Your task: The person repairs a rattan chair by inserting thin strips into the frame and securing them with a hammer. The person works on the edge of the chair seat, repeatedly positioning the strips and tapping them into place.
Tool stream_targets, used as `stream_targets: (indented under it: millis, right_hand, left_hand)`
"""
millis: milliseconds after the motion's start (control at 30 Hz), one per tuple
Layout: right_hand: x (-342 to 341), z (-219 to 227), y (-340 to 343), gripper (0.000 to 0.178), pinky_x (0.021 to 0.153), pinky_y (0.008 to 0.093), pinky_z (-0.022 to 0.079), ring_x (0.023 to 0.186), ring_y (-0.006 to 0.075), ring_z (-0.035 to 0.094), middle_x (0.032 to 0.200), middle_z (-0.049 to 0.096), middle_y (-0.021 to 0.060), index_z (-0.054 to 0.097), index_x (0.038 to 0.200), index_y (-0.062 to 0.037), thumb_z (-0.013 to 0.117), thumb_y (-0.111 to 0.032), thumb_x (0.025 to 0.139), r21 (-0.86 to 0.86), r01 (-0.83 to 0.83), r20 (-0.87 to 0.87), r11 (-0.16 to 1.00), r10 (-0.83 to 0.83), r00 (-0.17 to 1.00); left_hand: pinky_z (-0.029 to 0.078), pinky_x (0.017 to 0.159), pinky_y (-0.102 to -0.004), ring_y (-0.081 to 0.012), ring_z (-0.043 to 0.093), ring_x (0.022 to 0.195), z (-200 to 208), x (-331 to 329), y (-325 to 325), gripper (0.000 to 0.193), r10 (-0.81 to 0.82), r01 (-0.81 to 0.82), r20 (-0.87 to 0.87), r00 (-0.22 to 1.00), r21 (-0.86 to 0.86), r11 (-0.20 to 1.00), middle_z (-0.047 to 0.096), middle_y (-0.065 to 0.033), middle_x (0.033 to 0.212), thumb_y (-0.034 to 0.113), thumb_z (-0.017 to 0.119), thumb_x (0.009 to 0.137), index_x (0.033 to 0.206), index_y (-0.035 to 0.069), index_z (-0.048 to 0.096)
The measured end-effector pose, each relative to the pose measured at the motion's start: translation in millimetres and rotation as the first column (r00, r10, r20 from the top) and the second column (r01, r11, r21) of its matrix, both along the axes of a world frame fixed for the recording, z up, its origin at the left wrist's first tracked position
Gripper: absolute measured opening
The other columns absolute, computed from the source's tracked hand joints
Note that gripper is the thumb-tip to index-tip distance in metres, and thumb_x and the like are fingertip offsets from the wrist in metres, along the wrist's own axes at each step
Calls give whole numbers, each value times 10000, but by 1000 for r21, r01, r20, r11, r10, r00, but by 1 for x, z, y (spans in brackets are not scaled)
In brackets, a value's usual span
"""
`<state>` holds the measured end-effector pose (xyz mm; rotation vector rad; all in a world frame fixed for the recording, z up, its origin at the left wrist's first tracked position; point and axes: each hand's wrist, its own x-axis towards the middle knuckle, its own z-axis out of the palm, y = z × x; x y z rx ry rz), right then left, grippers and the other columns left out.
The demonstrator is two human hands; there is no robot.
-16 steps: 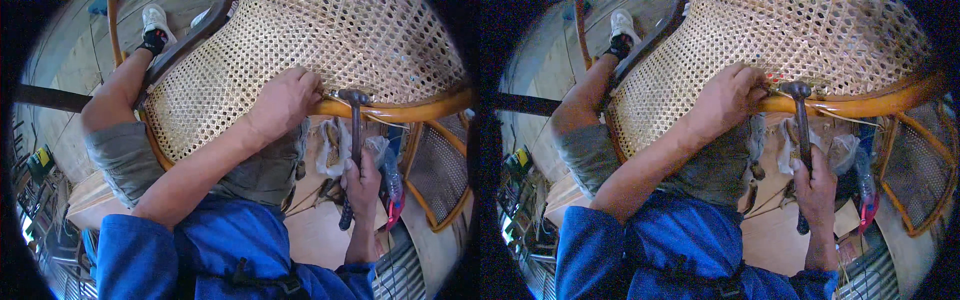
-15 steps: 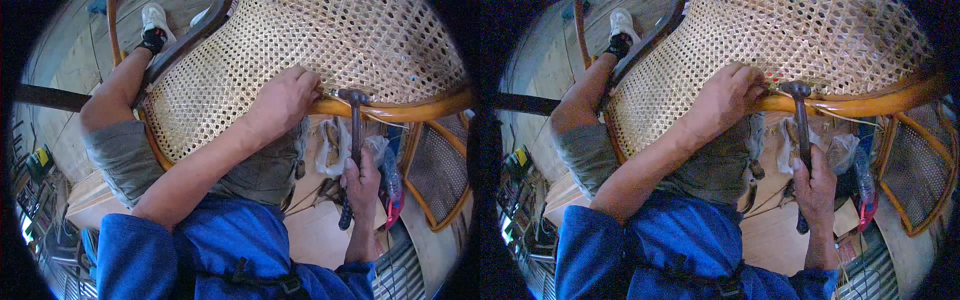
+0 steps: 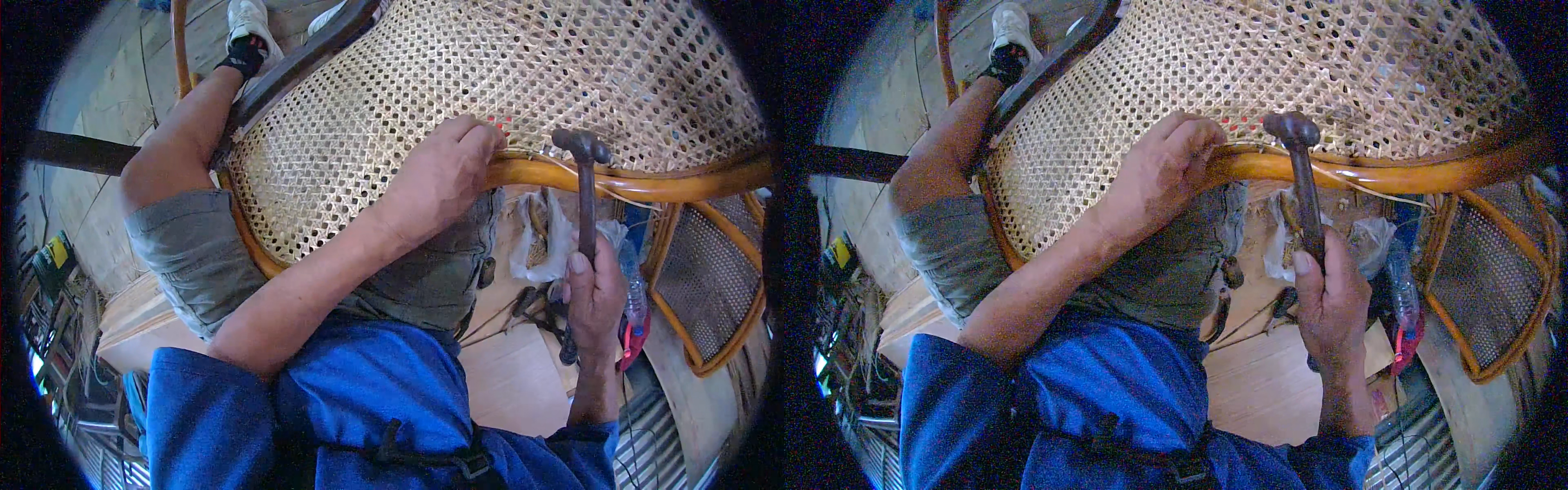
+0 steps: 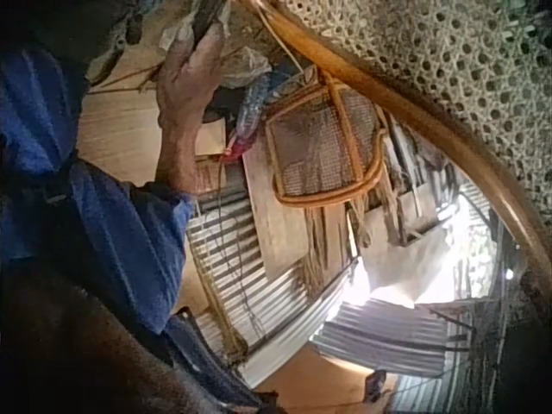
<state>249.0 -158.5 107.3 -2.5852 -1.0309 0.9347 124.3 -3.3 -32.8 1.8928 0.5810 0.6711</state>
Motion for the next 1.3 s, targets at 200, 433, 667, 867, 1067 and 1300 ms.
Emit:
stream_targets:
  millis: [200,433,667,867,1067,1300]
  right_hand:
    - [6,-36,-9,266,483,239,383,518,68,447,656,486,7,539,1080,-22,430,-228,952,139,-333,271,933,288,919]
    - [-1,-18,-5,271,616,345,432,704,259,546,791,543,118,518,1113,-38,478,-237,933,55,-23,51,998,20,998]
    - [6,-25,-26,262,455,212,367,506,53,451,654,488,4,532,1059,-9,497,-237,936,256,-34,122,966,3,993]
    - [8,-23,-37,247,462,193,373,514,46,457,670,498,-4,534,1037,-22,499,-246,938,244,-130,257,961,65,964]
    - [7,-29,-43,225,518,270,416,563,116,506,694,517,52,536,1028,-18,522,-214,919,177,-151,273,973,99,957]
    - [-5,-53,-28,211,618,373,444,670,224,550,740,552,141,537,992,-14,515,-207,910,195,-188,254,963,135,958]
  left_hand:
    - [505,723,-382,-332,588,853,-3,0,2,162,4,-4,3,1000,10,1000,588,-141,920,14,560,807,968,33,558]
    - [506,723,-389,-340,585,863,-6,-1,1,185,4,-4,18,1000,-14,1000,585,-144,932,25,578,787,971,42,564]
    - [466,790,-389,-302,543,944,25,-1,-23,249,40,-9,-138,990,219,976,561,-105,1013,132,643,746,983,78,588]
    - [400,876,-450,-322,437,1110,37,20,-34,391,2,38,-233,972,167,985,490,-102,1160,198,672,718,1088,140,557]
    - [355,946,-434,-304,408,1198,26,-3,-58,367,-262,260,-42,964,347,901,504,-78,1192,213,636,709,1066,150,583]
    - [360,927,-374,-234,491,1053,6,-23,-65,240,-465,602,-418,781,304,738,589,-65,1022,220,535,744,919,98,644]
